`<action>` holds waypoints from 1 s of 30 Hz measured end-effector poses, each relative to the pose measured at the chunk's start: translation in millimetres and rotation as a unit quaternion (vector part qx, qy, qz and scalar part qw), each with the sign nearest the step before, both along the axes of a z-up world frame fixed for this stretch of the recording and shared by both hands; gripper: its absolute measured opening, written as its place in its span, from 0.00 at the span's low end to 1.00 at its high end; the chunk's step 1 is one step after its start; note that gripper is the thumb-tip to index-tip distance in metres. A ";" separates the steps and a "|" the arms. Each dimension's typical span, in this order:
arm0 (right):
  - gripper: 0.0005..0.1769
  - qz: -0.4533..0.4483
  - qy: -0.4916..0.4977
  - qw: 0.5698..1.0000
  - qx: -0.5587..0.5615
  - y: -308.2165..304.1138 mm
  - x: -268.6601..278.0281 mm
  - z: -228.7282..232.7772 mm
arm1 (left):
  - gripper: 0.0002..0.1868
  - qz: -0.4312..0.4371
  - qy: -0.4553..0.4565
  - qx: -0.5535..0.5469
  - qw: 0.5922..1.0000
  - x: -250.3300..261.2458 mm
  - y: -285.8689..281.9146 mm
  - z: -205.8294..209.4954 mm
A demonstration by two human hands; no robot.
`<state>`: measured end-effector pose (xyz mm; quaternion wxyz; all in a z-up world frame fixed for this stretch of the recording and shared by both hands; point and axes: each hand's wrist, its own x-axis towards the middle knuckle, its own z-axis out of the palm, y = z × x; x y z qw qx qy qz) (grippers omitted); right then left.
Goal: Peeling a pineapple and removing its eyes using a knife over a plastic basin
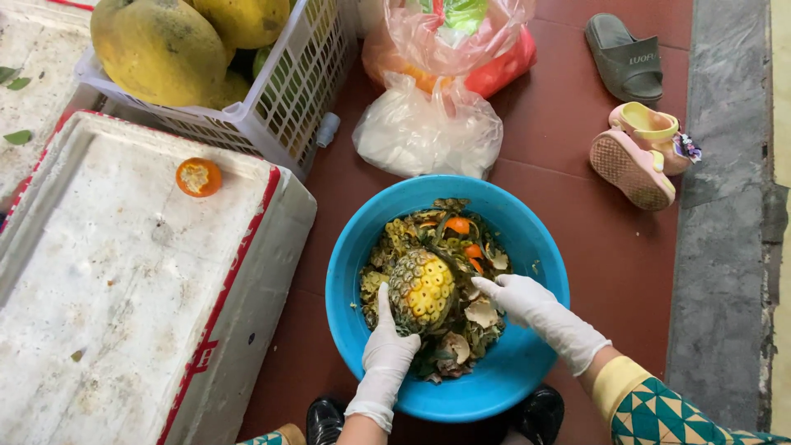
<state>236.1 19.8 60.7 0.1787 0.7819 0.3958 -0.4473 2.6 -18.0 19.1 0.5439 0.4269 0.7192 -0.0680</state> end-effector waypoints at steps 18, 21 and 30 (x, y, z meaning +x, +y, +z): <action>0.42 0.080 -0.003 0.997 0.016 18.9 -15.4 -23.0 | 0.65 -0.002 0.007 -0.007 1.000 1.9 -0.6 -10.4; 0.41 -0.034 0.058 0.998 -0.019 33.1 -14.1 -33.1 | 0.65 -0.006 0.009 -0.007 1.000 2.0 -5.9 -6.5; 0.36 -0.168 0.157 0.973 0.037 -15.4 -9.1 17.1 | 0.66 0.129 -0.104 0.011 0.986 -0.5 15.4 0.2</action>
